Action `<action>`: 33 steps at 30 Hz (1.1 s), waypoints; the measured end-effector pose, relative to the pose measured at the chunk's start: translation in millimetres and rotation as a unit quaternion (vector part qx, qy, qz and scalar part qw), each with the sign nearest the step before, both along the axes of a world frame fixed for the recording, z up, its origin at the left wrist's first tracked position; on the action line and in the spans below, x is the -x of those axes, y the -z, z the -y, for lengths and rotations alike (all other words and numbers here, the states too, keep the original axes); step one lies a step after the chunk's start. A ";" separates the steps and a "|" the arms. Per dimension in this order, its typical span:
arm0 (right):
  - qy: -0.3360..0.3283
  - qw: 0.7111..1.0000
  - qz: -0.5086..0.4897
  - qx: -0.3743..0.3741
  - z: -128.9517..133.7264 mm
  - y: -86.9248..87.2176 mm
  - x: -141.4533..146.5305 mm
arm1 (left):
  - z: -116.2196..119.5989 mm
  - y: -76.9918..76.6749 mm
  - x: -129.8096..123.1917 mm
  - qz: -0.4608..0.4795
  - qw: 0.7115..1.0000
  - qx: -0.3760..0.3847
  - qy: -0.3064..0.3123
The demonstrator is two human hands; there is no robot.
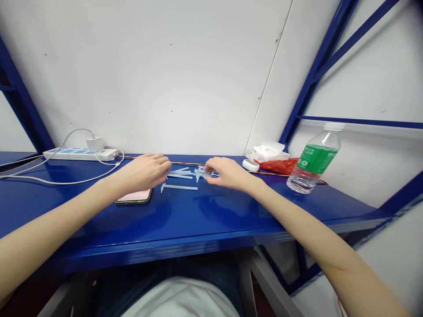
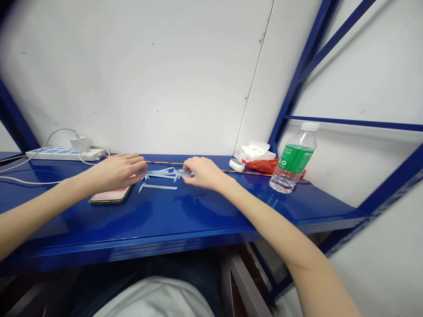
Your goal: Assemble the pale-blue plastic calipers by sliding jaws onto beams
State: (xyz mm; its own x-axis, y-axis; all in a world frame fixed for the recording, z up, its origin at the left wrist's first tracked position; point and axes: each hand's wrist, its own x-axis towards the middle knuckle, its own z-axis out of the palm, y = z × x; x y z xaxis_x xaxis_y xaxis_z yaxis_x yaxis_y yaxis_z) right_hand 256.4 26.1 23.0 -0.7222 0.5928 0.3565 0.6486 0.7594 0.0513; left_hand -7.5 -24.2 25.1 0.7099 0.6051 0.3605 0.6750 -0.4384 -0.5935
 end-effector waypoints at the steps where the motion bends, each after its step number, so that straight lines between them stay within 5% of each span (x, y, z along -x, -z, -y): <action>1: -0.009 1.000 -0.006 -0.008 0.8 0.4 0.8 | 0.6 0.3 -0.5 -0.001 1.000 -0.003 0.010; 17: -0.083 0.993 -0.027 -0.078 3.5 5.9 5.0 | 6.1 -0.1 -6.5 0.008 1.000 0.008 0.017; 33: -0.116 0.991 0.013 -0.070 -9.6 14.1 2.9 | 1.7 24.7 -13.7 0.033 0.998 0.031 0.035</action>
State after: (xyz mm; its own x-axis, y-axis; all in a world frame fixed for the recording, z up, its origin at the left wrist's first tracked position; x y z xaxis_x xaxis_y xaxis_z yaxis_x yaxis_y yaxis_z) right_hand 253.5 35.8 8.9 -0.8435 0.3565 0.4018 0.4547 0.8721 0.1808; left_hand 6.2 -25.9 0.4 0.7275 0.5768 0.3715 0.6779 -0.5210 -0.5186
